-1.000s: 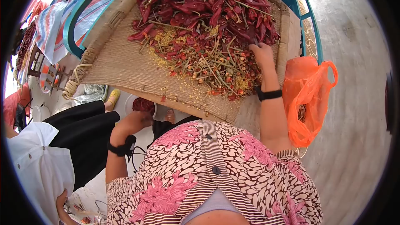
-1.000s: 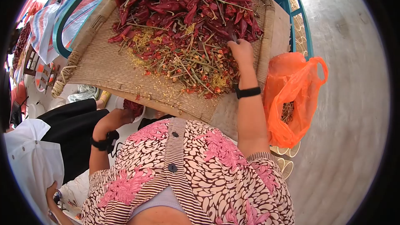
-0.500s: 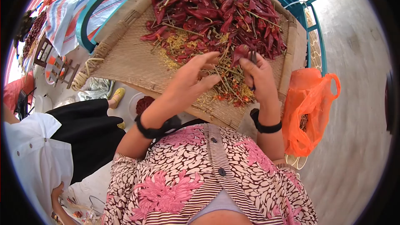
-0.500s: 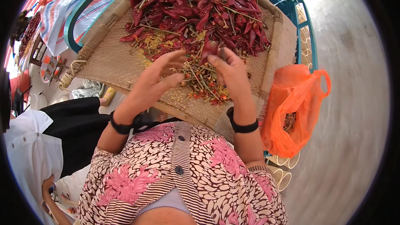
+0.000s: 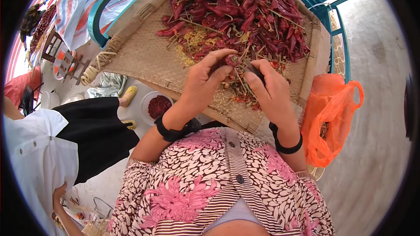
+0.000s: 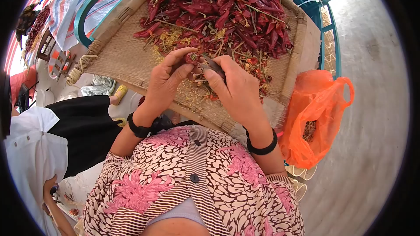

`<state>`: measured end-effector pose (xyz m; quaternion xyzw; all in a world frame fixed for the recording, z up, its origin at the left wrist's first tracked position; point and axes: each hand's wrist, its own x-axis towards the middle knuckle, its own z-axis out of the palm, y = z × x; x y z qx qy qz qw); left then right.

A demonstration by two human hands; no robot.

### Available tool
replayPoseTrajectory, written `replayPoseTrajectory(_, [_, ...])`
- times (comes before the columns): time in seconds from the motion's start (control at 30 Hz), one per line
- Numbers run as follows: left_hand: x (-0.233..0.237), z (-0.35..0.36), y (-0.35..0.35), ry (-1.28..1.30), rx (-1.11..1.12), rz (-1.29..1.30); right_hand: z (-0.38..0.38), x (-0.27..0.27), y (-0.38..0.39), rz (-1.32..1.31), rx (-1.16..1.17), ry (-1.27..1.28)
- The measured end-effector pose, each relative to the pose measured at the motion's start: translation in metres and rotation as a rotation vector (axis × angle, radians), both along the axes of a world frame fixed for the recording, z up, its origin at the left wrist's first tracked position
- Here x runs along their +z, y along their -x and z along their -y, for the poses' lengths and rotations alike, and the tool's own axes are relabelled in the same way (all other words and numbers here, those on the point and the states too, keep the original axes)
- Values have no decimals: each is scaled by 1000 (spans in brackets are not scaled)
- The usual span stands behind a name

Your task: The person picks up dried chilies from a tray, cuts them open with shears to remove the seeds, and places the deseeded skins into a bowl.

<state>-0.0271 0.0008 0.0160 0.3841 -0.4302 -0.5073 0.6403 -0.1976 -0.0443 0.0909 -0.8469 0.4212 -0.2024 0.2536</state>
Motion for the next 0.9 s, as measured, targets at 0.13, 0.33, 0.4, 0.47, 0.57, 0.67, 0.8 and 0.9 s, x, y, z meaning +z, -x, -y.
replayPoseTrajectory(0.13, [-5, -3, 3, 26, 74, -27, 2, -4, -4, -46, 26, 189])
replayPoseTrajectory(0.33, [-7, -6, -2, 29, 68, 52, 2, -3, -2, -61, 52, 266])
replayPoseTrajectory(0.4, [-9, -6, -2, 20, 74, 84, 1, -2, -2, -88, 55, 307])
replayPoseTrajectory(0.47, [-10, -5, -1, 23, 101, 109, 0, 0, -3, -91, 59, 261])
replayPoseTrajectory(0.57, [-14, -3, 2, 49, 165, 195, -1, -1, -5, -100, 60, 263])
replayPoseTrajectory(0.67, [-18, -3, 2, 102, 240, 380, 0, 1, -5, -104, 60, 205])
replayPoseTrajectory(0.8, [-27, 0, 9, 233, 389, 543, 2, -2, -7, -134, 54, 149])
replayPoseTrajectory(0.9, [-26, -3, 9, 215, 388, 567, 3, -10, -5, -58, 26, -54])
